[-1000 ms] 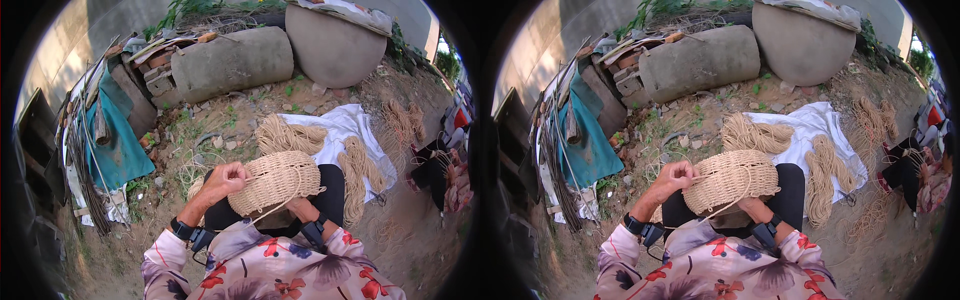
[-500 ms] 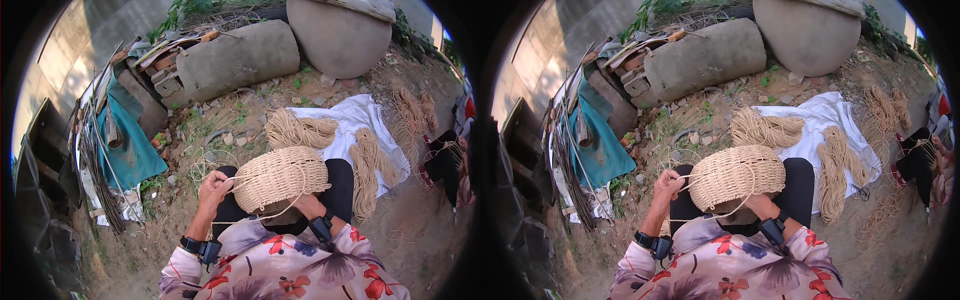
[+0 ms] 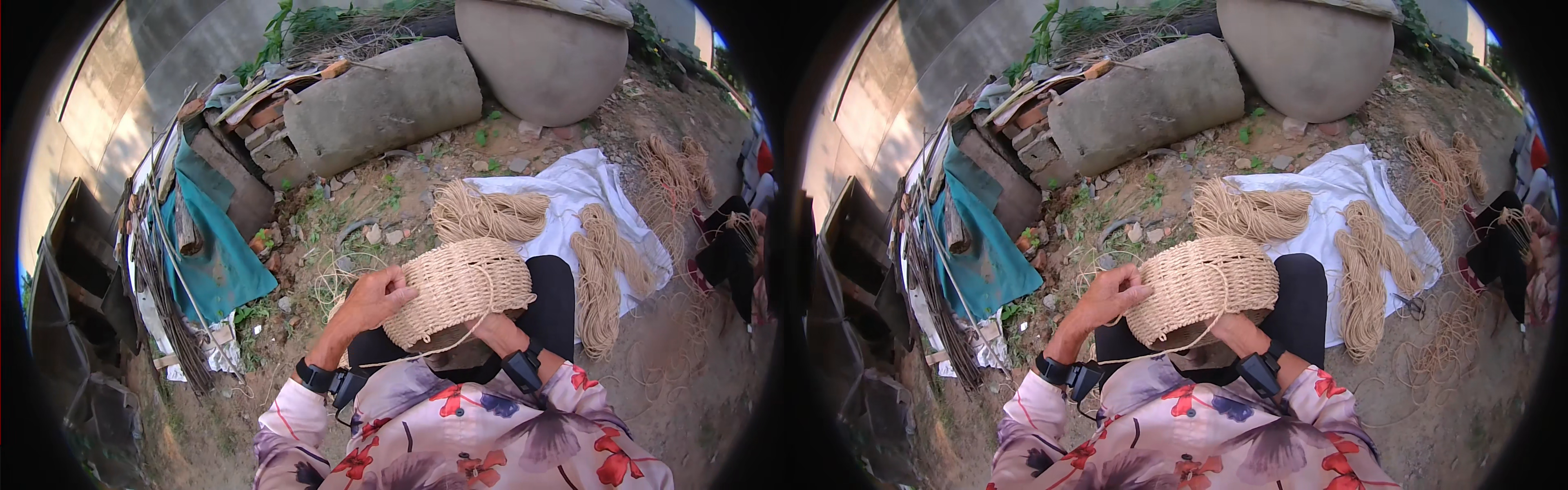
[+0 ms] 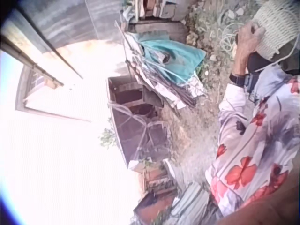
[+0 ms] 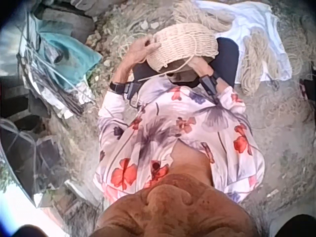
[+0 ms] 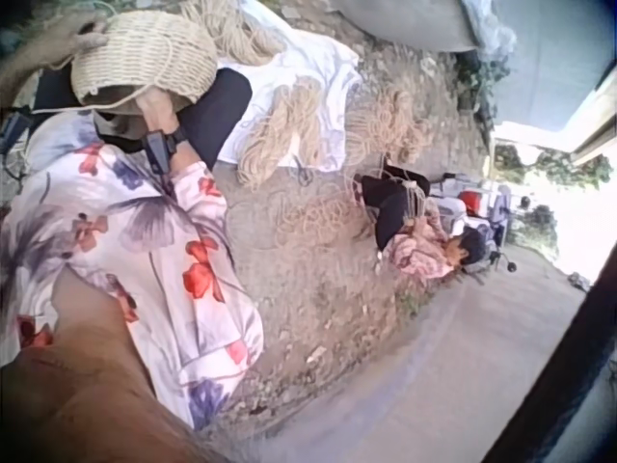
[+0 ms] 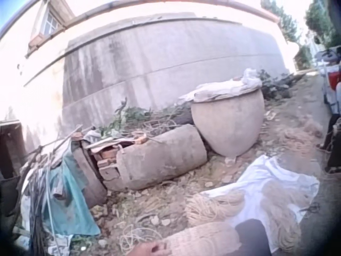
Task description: The recorder is weaving a basket using strands of straw or twine.
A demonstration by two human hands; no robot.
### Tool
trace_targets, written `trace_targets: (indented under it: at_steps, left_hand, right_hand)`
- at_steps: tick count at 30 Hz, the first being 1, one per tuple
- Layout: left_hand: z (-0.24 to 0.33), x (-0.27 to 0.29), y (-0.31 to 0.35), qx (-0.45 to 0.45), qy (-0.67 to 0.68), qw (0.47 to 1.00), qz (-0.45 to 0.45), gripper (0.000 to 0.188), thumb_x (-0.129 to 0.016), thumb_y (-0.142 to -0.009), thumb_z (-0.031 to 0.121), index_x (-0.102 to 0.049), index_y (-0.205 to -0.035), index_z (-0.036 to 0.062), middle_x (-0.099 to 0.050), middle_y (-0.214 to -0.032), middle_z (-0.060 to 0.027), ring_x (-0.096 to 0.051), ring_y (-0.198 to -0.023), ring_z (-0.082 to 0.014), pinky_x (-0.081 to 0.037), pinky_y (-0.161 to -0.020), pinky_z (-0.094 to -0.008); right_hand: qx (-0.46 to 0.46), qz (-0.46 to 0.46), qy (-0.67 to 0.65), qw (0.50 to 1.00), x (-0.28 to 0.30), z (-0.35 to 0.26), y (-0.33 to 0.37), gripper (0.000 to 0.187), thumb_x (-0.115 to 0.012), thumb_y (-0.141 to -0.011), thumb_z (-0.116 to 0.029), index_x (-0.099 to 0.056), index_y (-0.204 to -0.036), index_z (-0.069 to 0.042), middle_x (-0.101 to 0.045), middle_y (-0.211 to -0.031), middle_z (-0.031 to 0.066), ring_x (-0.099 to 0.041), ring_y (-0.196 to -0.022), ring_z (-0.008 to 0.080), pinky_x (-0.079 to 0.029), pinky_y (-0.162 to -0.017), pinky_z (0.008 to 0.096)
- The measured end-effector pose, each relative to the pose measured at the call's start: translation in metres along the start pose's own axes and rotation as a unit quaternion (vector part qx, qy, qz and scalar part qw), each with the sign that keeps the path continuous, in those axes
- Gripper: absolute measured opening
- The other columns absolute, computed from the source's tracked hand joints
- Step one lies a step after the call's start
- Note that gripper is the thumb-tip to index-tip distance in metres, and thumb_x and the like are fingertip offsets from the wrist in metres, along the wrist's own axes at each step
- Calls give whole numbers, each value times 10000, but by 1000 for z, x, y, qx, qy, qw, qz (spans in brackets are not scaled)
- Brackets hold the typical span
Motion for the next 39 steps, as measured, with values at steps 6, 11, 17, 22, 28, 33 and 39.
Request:
trace_targets:
  at_steps: [6,11,17,22,28,33,39]
  left_hand:
    - [-30,-11,-5,47,275,959,-49,250,-714,-896,252,-553,-793,91,-550,-736,25,-504,-688,-85,-396,-614,-252]
    - [-83,31,27,100,208,973,12,263,-698,-903,271,-562,-786,79,-566,-728,13,-528,-680,-114,-410,-624,-276]
    - [-100,80,76,109,-231,950,181,212,-688,-879,265,-592,-849,79,-626,-787,-70,-613,-777,-296,-442,-721,-383]
    - [5,45,67,-176,-308,895,270,197,-711,-835,186,-643,-965,55,-667,-880,-116,-626,-684,-310,-497,-693,-415]
    - [31,20,35,-120,-152,972,130,171,-685,-859,135,-647,-1002,48,-684,-886,-128,-677,-753,-311,-531,-706,-409]
    - [14,15,32,-132,-125,969,166,111,-647,-872,132,-628,-918,33,-674,-852,-164,-662,-789,-366,-524,-695,-443]
    - [-126,107,87,136,-276,910,278,137,-665,-857,154,-625,-844,24,-658,-748,-197,-650,-736,-419,-518,-691,-484]
  right_hand:
    - [-48,-32,-148,987,-12,-12,8,398,-614,-961,-315,-608,-1266,-59,-652,-1098,46,-601,-1050,181,-482,-941,324]
    - [-69,-355,28,932,-95,-25,-5,457,-674,-924,-409,-637,-1220,-62,-620,-874,-1,-578,-819,121,-501,-747,284]
    - [-127,-356,-82,922,-67,-65,29,452,-613,-955,-236,-565,-1365,-52,-667,-895,35,-607,-800,102,-513,-737,260]
    - [-131,-333,-152,921,-48,-105,52,600,-615,-941,-284,-418,-1485,-125,-638,-844,54,-603,-726,108,-496,-641,237]
    - [-110,-269,-308,906,-19,-130,48,894,-666,-908,-213,-103,-1600,-166,-666,-931,128,-650,-702,155,-528,-671,270]
    - [10,-167,-444,880,14,-163,28,932,-667,-927,-228,-19,-1596,-199,-671,-998,187,-656,-725,207,-551,-679,349]
    - [129,83,-536,831,116,-158,4,920,-643,-931,-446,-50,-1586,-190,-595,-1192,194,-648,-889,241,-545,-783,431]
Point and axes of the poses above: each hand's wrist, its own y-axis away from the middle knuckle, its own x-axis out of the back of the hand, z = x × y, the point moved 10 cm from there along -y, towards the middle knuckle
